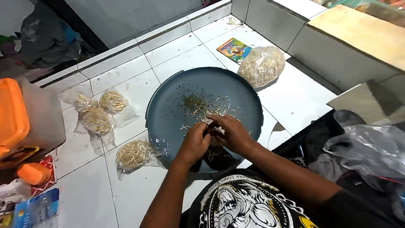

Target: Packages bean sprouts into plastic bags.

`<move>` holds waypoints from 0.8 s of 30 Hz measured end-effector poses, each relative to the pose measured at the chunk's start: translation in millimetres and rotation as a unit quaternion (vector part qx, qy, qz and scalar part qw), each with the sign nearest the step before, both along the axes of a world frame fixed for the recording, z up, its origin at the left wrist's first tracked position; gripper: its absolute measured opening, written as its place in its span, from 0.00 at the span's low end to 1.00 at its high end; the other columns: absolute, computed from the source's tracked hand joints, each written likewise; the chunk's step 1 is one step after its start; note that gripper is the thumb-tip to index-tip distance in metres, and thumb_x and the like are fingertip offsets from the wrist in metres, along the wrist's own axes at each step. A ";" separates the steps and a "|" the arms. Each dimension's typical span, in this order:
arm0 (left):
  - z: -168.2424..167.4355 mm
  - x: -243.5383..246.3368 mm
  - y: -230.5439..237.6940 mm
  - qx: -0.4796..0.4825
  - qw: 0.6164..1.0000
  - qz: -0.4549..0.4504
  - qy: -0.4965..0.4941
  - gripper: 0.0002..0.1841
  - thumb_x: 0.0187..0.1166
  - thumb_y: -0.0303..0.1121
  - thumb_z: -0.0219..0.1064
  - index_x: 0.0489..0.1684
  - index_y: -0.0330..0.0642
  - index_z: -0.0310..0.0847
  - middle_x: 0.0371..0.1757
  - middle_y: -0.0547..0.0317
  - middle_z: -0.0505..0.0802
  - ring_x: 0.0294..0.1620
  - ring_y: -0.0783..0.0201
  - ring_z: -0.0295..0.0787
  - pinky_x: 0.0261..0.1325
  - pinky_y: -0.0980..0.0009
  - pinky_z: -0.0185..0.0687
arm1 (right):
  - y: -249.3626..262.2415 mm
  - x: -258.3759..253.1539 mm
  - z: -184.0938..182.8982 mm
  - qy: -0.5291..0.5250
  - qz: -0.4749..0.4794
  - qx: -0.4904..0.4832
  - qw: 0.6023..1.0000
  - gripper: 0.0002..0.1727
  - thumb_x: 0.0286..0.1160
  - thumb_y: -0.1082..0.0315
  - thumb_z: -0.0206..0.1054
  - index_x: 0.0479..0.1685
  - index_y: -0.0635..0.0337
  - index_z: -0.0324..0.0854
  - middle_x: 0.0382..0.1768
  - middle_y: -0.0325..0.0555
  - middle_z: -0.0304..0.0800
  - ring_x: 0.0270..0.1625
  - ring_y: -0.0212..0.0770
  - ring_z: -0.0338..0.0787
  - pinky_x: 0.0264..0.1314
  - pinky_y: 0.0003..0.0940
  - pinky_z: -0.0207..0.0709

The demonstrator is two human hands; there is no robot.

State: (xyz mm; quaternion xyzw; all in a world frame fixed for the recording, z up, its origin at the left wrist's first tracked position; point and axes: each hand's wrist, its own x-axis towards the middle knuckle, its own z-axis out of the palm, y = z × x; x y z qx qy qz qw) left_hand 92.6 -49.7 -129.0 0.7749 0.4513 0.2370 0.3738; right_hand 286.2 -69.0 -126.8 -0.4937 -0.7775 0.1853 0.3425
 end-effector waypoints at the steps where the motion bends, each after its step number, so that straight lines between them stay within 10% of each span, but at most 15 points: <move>1: -3.0 2.5 -2.6 0.002 1.000 0.024 -0.018 0.05 0.79 0.28 0.65 0.44 0.39 0.83 0.43 0.56 0.89 0.43 0.64 0.88 0.49 0.61 0.89 | 2.1 -0.2 -2.3 0.006 -0.008 0.003 1.000 0.33 0.67 0.67 0.80 0.78 0.48 0.79 0.47 0.35 0.95 0.52 0.40 0.91 0.61 0.44 0.85; 10: -9.4 33.0 -19.8 -0.070 0.941 0.250 -0.217 0.22 0.75 0.23 0.69 0.66 0.43 0.69 0.33 0.58 0.92 0.28 0.65 0.90 0.32 0.68 0.88 | 15.1 -3.5 -21.1 0.201 -0.008 -0.045 0.978 0.17 0.72 0.70 0.71 0.58 0.60 0.74 0.43 0.43 0.89 0.43 0.38 0.91 0.48 0.39 0.89; 17: -25.8 40.8 -19.9 0.119 0.960 0.223 -0.123 0.09 0.77 0.26 0.68 0.51 0.38 0.78 0.37 0.59 0.90 0.34 0.68 0.90 0.39 0.68 0.91 | 33.2 14.6 -14.5 0.365 0.088 -0.297 0.878 0.07 0.74 0.76 0.60 0.47 0.56 0.74 0.36 0.42 0.84 0.34 0.34 0.83 0.36 0.30 0.79; 24: 1.2 16.1 -11.0 0.149 0.974 0.062 0.160 0.14 0.83 0.38 0.64 0.53 0.37 0.86 0.48 0.50 0.92 0.52 0.52 0.91 0.59 0.51 0.88 | 28.2 9.2 -19.8 0.281 0.045 -0.206 0.936 0.10 0.76 0.75 0.71 0.54 0.60 0.85 0.43 0.44 0.92 0.38 0.36 0.91 0.45 0.33 0.90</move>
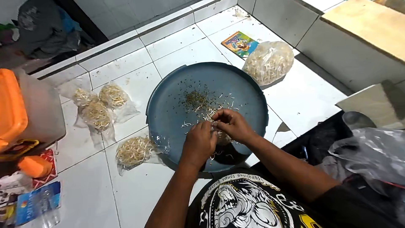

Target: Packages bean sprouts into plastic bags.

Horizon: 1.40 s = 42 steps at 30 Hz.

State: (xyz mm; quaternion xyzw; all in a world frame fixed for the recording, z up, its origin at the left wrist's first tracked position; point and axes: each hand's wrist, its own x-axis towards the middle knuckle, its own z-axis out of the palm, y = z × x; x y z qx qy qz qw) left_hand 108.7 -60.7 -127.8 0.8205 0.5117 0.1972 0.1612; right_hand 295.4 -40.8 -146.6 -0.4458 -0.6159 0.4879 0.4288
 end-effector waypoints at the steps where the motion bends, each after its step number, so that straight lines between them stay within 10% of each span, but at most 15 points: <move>1: 4.9 -2.2 2.3 0.003 0.999 -0.014 0.029 0.13 0.85 0.38 0.62 0.50 0.38 0.86 0.46 0.50 0.92 0.51 0.52 0.91 0.57 0.50 0.88 | -1.9 -2.1 -0.3 -0.014 0.005 0.018 1.000 0.09 0.78 0.75 0.70 0.54 0.60 0.87 0.45 0.43 0.94 0.41 0.34 0.93 0.49 0.33 0.91; 6: 11.6 -4.1 13.3 -0.054 0.998 -0.028 -0.027 0.12 0.88 0.37 0.58 0.44 0.45 0.88 0.40 0.59 0.92 0.41 0.62 0.91 0.46 0.55 0.89 | -3.9 0.1 -11.2 -0.085 0.007 0.124 0.989 0.13 0.80 0.75 0.64 0.54 0.57 0.92 0.52 0.41 0.94 0.59 0.34 0.90 0.68 0.36 0.83; 15: 6.4 2.9 11.8 -0.247 0.906 0.109 -0.327 0.15 0.88 0.33 0.54 0.27 0.42 0.77 0.17 0.58 0.78 0.16 0.64 0.73 0.20 0.68 0.70 | -13.7 -18.1 -27.9 -0.182 -0.078 0.231 0.953 0.14 0.80 0.53 0.63 0.44 0.48 0.93 0.61 0.43 0.87 0.68 0.45 0.81 0.71 0.48 0.77; 22: 25.7 -12.8 16.5 -0.179 0.984 0.019 -0.001 0.23 0.90 0.47 0.50 0.24 0.48 0.80 0.20 0.61 0.81 0.25 0.61 0.82 0.31 0.54 0.79 | -15.4 -26.7 -35.6 -0.204 -0.053 0.241 0.947 0.14 0.83 0.57 0.61 0.46 0.52 0.91 0.65 0.42 0.88 0.74 0.44 0.81 0.75 0.54 0.75; 25: 18.6 -21.7 19.1 -0.209 0.974 -0.031 -0.076 0.21 0.91 0.44 0.52 0.25 0.48 0.82 0.21 0.64 0.82 0.24 0.66 0.81 0.29 0.63 0.79 | -14.8 -25.2 -37.9 -0.179 -0.037 0.250 0.951 0.13 0.84 0.61 0.61 0.48 0.54 0.92 0.69 0.44 0.86 0.78 0.45 0.79 0.78 0.54 0.74; 34: 18.5 10.4 -2.8 -0.349 0.716 0.130 -0.591 0.18 0.88 0.33 0.48 0.22 0.46 0.72 0.14 0.66 0.71 0.11 0.73 0.64 0.16 0.79 0.62 | -21.0 -20.1 -50.4 -0.129 -0.061 0.241 0.960 0.16 0.86 0.60 0.59 0.40 0.54 0.92 0.72 0.45 0.84 0.81 0.46 0.76 0.82 0.53 0.72; 36: 23.0 14.0 -1.5 -0.323 0.728 0.128 -0.591 0.18 0.88 0.34 0.48 0.22 0.46 0.72 0.14 0.65 0.72 0.11 0.72 0.65 0.16 0.79 0.63 | -20.8 -18.3 -46.3 -0.114 -0.062 0.225 0.966 0.15 0.85 0.61 0.59 0.40 0.54 0.92 0.72 0.44 0.84 0.79 0.45 0.78 0.80 0.50 0.75; 42: 8.6 -15.8 22.9 -0.010 0.967 0.077 -0.243 0.15 0.83 0.48 0.65 0.40 0.45 0.84 0.36 0.61 0.87 0.34 0.65 0.84 0.35 0.65 0.84 | -7.3 10.8 -13.1 0.091 -0.081 -0.010 0.992 0.19 0.91 0.63 0.49 0.55 0.59 0.86 0.66 0.44 0.90 0.62 0.38 0.90 0.60 0.40 0.86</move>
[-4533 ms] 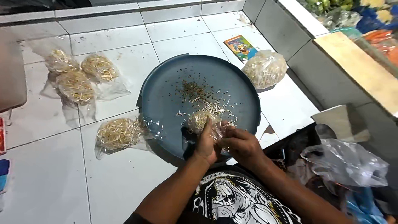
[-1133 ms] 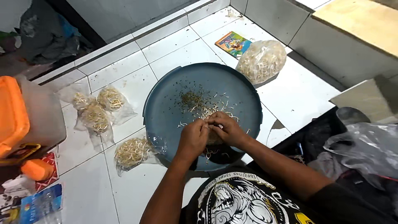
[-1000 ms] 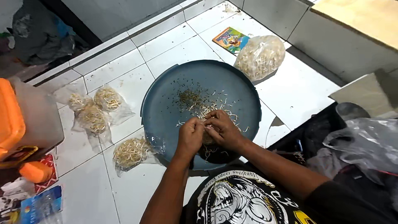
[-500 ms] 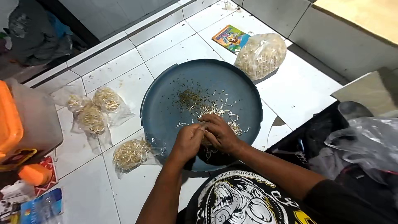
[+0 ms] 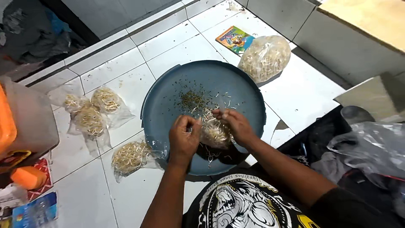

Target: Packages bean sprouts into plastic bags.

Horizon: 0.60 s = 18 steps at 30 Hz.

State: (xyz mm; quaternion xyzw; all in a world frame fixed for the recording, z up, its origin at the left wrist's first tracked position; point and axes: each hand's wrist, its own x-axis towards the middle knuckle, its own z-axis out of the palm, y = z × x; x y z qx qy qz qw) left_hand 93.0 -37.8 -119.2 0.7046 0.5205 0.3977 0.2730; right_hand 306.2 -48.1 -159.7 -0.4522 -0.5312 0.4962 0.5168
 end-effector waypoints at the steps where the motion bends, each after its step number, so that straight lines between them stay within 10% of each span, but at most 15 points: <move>1: -2.2 -2.3 0.0 -0.042 0.999 -0.012 0.029 0.24 0.79 0.57 0.67 0.55 0.45 0.84 0.51 0.55 0.89 0.49 0.61 0.87 0.49 0.58 0.87 | 2.6 5.5 4.2 0.065 -0.003 -0.073 0.995 0.20 0.93 0.57 0.45 0.58 0.54 0.83 0.67 0.42 0.89 0.61 0.38 0.90 0.58 0.41 0.86; 3: -10.9 -0.4 -4.2 -0.175 0.983 -0.061 0.017 0.40 0.72 0.64 0.69 0.78 0.46 0.73 0.67 0.53 0.87 0.62 0.61 0.88 0.64 0.55 0.88 | 6.0 8.9 10.0 0.189 -0.035 -0.220 0.956 0.23 0.93 0.46 0.46 0.65 0.48 0.80 0.61 0.41 0.91 0.54 0.41 0.91 0.52 0.45 0.87; 7: -17.2 20.6 -21.4 -0.287 0.946 -0.050 -0.144 0.28 0.78 0.47 0.71 0.71 0.38 0.78 0.57 0.53 0.93 0.56 0.63 0.93 0.63 0.62 0.91 | -1.9 5.4 12.8 0.312 -0.059 -0.316 0.894 0.36 0.90 0.35 0.41 0.76 0.52 0.73 0.55 0.53 0.91 0.55 0.48 0.92 0.57 0.50 0.89; 12: -7.8 45.2 -30.9 -0.305 0.932 0.012 -0.196 0.25 0.84 0.44 0.66 0.73 0.36 0.74 0.45 0.47 0.94 0.30 0.55 0.95 0.31 0.58 0.96 | -29.3 14.0 22.5 0.288 -0.002 -0.299 0.910 0.32 0.84 0.58 0.65 0.83 0.57 0.59 0.56 0.52 0.90 0.55 0.46 0.93 0.58 0.47 0.89; 18: -10.4 30.2 -29.1 -0.261 0.946 -0.055 -0.186 0.22 0.83 0.35 0.66 0.74 0.35 0.76 0.54 0.47 0.94 0.35 0.56 0.95 0.37 0.61 0.95 | 34.5 92.9 64.6 0.270 -0.129 -0.192 0.935 0.20 0.90 0.54 0.56 0.67 0.60 0.73 0.41 0.49 0.91 0.38 0.41 0.92 0.41 0.39 0.89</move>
